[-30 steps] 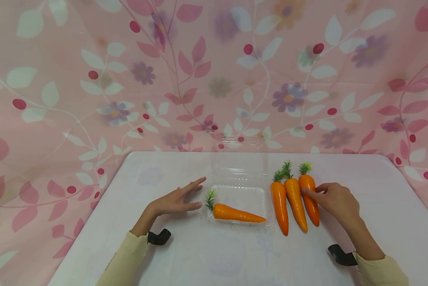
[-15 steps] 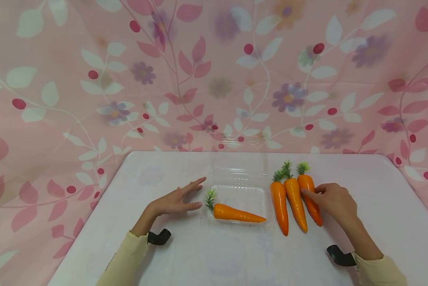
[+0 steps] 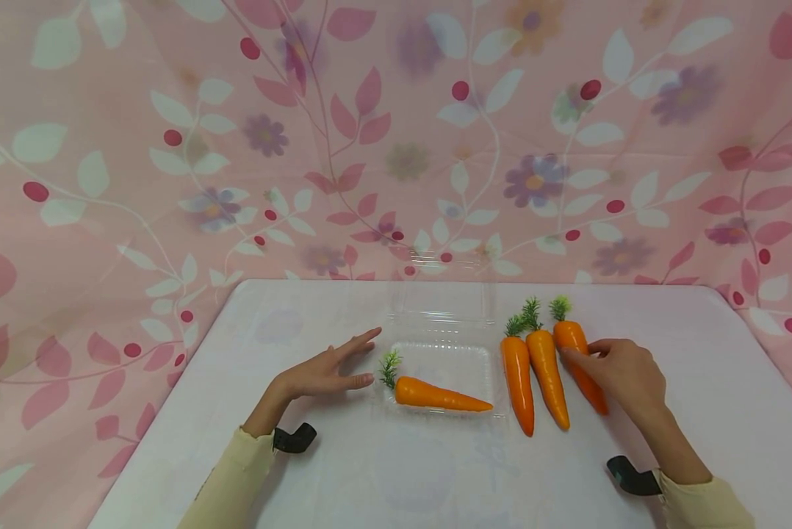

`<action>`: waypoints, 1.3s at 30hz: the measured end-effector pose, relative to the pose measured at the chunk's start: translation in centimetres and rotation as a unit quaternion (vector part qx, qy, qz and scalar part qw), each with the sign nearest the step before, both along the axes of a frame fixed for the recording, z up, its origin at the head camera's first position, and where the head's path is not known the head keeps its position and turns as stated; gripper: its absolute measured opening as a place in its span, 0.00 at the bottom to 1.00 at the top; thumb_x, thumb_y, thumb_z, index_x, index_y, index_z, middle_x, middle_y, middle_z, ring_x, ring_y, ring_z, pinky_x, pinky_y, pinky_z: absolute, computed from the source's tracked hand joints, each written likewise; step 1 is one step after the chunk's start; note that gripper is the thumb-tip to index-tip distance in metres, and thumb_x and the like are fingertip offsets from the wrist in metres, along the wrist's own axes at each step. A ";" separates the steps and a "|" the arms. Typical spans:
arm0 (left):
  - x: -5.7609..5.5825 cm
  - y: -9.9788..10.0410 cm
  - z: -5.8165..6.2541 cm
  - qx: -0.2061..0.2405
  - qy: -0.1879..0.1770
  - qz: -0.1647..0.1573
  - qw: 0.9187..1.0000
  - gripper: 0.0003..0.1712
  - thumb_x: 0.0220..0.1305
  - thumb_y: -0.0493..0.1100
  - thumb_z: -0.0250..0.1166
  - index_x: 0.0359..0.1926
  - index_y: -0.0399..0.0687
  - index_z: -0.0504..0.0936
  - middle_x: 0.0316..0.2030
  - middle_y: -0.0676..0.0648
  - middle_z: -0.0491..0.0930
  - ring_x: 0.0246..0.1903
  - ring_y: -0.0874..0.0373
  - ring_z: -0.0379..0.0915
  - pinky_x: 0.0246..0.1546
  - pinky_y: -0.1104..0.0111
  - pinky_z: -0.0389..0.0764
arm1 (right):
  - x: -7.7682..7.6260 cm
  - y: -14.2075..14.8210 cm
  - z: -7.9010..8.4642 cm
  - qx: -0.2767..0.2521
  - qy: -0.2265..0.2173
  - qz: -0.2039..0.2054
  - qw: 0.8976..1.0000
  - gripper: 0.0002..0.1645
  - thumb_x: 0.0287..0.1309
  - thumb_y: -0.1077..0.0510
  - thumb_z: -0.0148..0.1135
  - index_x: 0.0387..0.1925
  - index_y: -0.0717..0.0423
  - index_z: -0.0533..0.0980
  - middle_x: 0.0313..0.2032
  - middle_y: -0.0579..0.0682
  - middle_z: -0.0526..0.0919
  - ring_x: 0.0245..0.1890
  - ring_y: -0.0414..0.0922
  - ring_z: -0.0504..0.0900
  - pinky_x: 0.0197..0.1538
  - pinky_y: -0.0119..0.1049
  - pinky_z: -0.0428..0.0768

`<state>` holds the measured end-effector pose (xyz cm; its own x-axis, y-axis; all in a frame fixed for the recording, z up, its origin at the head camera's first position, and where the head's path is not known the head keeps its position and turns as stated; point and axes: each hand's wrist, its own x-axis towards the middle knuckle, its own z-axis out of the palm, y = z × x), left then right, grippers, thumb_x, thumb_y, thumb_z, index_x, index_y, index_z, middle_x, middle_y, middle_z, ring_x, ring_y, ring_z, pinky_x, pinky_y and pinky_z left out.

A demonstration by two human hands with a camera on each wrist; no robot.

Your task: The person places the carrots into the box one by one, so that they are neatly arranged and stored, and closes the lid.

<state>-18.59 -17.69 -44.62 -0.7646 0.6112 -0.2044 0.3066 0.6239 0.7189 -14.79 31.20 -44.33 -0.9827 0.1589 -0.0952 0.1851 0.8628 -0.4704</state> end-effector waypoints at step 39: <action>0.0 0.0 0.0 0.009 -0.006 0.003 1.000 0.49 0.63 0.68 0.61 0.78 0.71 0.46 0.73 0.51 0.59 0.75 0.45 0.32 0.66 0.36 0.28 | 0.9 -1.4 3.2 -0.027 0.050 0.006 0.998 0.48 0.56 0.30 0.64 0.52 0.72 0.77 0.28 0.55 0.80 0.25 0.49 0.72 0.21 0.37 0.71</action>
